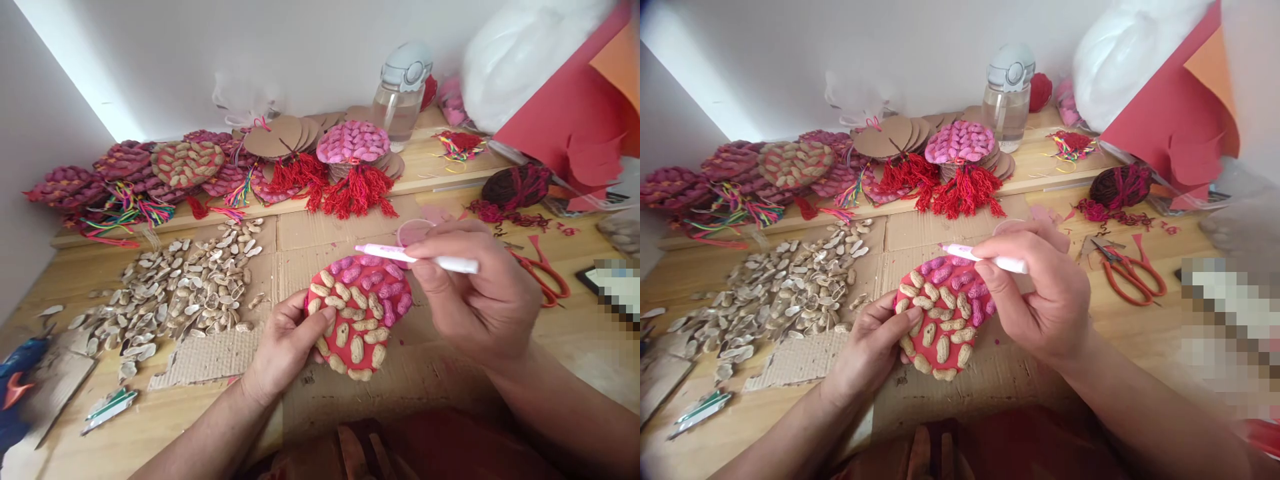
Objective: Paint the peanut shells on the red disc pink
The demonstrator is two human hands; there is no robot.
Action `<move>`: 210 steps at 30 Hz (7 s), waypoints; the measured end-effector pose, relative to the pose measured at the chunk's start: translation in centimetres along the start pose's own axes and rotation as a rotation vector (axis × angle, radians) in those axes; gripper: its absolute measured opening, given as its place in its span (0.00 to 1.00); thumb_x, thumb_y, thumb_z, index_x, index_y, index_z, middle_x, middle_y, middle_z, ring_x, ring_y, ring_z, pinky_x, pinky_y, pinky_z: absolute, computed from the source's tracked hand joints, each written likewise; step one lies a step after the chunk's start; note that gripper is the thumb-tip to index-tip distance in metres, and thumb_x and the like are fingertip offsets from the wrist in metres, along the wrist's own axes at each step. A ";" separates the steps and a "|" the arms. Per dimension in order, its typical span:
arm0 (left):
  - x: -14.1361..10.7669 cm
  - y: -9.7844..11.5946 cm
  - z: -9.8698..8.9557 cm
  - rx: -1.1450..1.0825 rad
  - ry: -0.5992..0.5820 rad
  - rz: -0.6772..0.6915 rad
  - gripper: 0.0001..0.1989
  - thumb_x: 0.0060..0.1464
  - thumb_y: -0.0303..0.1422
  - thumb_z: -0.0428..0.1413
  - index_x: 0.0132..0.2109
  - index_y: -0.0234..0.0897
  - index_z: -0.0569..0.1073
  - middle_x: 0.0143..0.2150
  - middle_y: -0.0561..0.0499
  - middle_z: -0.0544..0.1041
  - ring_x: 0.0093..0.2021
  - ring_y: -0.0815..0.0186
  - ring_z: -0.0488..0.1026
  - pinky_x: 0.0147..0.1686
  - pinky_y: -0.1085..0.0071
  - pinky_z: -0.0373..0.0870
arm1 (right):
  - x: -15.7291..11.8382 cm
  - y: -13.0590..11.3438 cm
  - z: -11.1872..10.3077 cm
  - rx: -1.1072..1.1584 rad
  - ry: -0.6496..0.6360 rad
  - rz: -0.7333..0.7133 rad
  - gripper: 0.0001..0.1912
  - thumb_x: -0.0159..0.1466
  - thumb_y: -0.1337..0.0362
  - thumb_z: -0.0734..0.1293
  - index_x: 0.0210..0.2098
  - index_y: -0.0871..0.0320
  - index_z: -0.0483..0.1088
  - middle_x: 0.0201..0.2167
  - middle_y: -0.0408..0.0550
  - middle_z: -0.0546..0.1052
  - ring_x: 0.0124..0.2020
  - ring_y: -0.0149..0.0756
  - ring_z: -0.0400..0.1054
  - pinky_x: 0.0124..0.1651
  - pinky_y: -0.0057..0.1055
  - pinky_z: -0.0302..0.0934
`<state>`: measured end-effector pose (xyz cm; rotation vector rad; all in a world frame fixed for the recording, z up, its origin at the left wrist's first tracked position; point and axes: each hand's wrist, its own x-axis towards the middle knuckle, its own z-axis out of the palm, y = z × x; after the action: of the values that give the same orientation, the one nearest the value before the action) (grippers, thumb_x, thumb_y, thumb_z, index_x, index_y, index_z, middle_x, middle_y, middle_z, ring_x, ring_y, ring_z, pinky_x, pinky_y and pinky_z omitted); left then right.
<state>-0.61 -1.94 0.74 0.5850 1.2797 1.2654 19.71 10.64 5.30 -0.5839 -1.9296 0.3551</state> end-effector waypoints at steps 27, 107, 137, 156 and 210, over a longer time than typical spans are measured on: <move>1.3 0.8 0.1 -0.255 0.138 0.158 0.23 0.47 0.30 0.78 0.49 0.38 0.80 0.44 0.52 0.85 0.39 0.68 0.83 0.33 0.78 0.83 | 1.2 1.2 -1.8 -0.191 0.345 0.066 0.04 0.68 0.62 0.71 0.39 0.52 0.80 0.31 0.45 0.80 0.29 0.36 0.70 0.36 0.40 0.62; 0.9 0.3 0.2 -0.015 0.144 0.125 0.13 0.53 0.38 0.74 0.39 0.36 0.82 0.32 0.50 0.83 0.25 0.69 0.76 0.21 0.78 0.74 | 0.5 -0.8 -0.6 -0.045 -0.193 0.024 0.06 0.69 0.66 0.69 0.43 0.48 0.76 0.32 0.43 0.79 0.41 0.42 0.72 0.49 0.45 0.68; 1.1 0.3 0.2 -0.066 0.118 0.136 0.13 0.53 0.38 0.74 0.36 0.34 0.81 0.27 0.52 0.79 0.23 0.72 0.73 0.20 0.79 0.73 | 0.5 -0.7 -0.6 -0.049 -0.130 -0.034 0.07 0.68 0.68 0.70 0.44 0.51 0.76 0.34 0.44 0.79 0.43 0.41 0.74 0.51 0.43 0.69; 1.2 0.3 0.3 -0.154 0.118 0.108 0.15 0.50 0.38 0.76 0.34 0.32 0.81 0.26 0.53 0.77 0.23 0.73 0.72 0.20 0.81 0.72 | 0.6 -0.8 -0.7 -0.004 -0.136 -0.054 0.05 0.69 0.70 0.70 0.43 0.54 0.76 0.32 0.43 0.78 0.44 0.38 0.71 0.54 0.39 0.69; 1.1 0.3 0.3 -0.041 0.198 0.116 0.15 0.48 0.39 0.76 0.32 0.33 0.81 0.27 0.51 0.80 0.22 0.71 0.73 0.21 0.77 0.74 | 0.1 -0.6 -0.4 -0.148 -0.087 -0.128 0.07 0.66 0.67 0.72 0.43 0.51 0.75 0.31 0.43 0.81 0.40 0.43 0.76 0.42 0.42 0.66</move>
<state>-0.64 -0.82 0.65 0.5205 1.3951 1.4717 19.91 10.16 5.88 -0.5449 -2.0784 0.1596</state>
